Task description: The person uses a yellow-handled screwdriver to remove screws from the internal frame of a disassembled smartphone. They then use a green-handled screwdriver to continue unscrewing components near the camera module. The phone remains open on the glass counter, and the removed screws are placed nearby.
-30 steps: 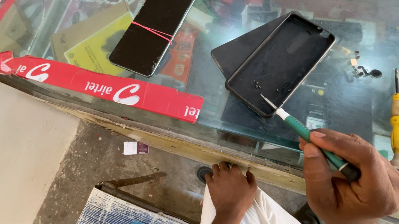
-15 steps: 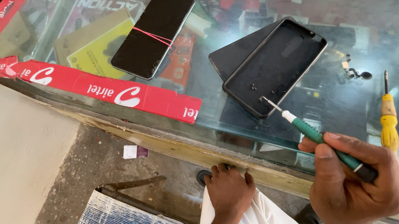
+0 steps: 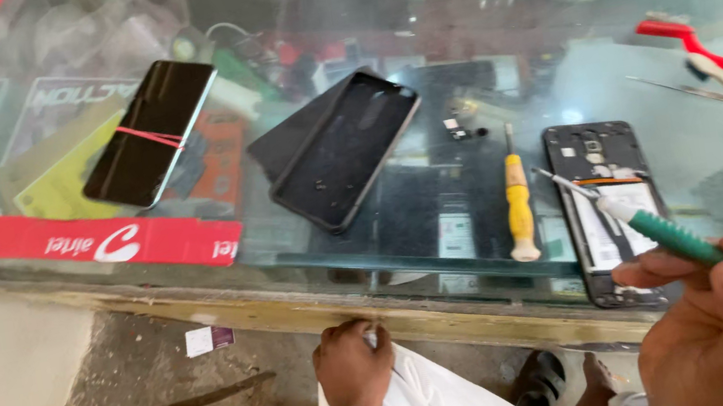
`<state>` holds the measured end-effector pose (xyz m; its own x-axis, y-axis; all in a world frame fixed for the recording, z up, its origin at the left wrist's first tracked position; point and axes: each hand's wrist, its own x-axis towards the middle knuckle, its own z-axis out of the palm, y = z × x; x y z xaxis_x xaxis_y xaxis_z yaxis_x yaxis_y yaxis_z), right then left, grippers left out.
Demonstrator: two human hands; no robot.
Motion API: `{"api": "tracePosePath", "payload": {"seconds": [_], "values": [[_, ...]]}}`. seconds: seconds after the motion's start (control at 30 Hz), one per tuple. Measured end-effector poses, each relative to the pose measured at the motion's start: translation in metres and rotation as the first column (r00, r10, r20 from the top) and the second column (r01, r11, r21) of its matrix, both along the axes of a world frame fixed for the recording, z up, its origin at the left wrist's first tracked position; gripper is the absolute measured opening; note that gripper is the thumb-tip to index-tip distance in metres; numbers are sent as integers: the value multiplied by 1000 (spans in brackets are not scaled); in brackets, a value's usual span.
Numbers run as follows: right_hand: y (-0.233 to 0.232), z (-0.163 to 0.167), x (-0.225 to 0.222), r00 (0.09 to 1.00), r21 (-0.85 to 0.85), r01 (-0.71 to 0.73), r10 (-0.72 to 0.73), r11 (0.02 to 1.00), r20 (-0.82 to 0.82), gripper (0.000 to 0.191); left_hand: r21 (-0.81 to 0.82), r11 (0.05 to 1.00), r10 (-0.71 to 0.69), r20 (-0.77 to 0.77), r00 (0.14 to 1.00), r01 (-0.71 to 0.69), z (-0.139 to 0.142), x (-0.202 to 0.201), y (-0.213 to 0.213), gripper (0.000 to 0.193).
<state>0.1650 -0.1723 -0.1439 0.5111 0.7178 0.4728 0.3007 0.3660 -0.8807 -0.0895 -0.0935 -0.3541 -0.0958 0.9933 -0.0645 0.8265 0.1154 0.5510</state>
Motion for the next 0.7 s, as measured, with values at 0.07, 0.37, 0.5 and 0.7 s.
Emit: {"api": "tracePosePath", "payload": {"seconds": [0.07, 0.37, 0.5, 0.7], "values": [[-4, -17, 13, 991, 126, 101, -88, 987, -105, 16, 345, 938, -40, 179, 983, -25, 8, 4, -11, 15], [-13, -38, 99, 961, 224, 72, -8, 972, -277, 12, 866, 487, -499, 168, 850, 114, 180, 78, -27, 20], [0, -32, 103, 975, 186, 43, 0, 982, -223, 11, 791, 497, -692, 112, 713, 358, 237, 124, 21, 26], [6, -29, 103, 957, 154, 11, 34, 988, -286, 10, 643, 507, -779, 56, 625, 575, 258, 158, 54, 33]]}}
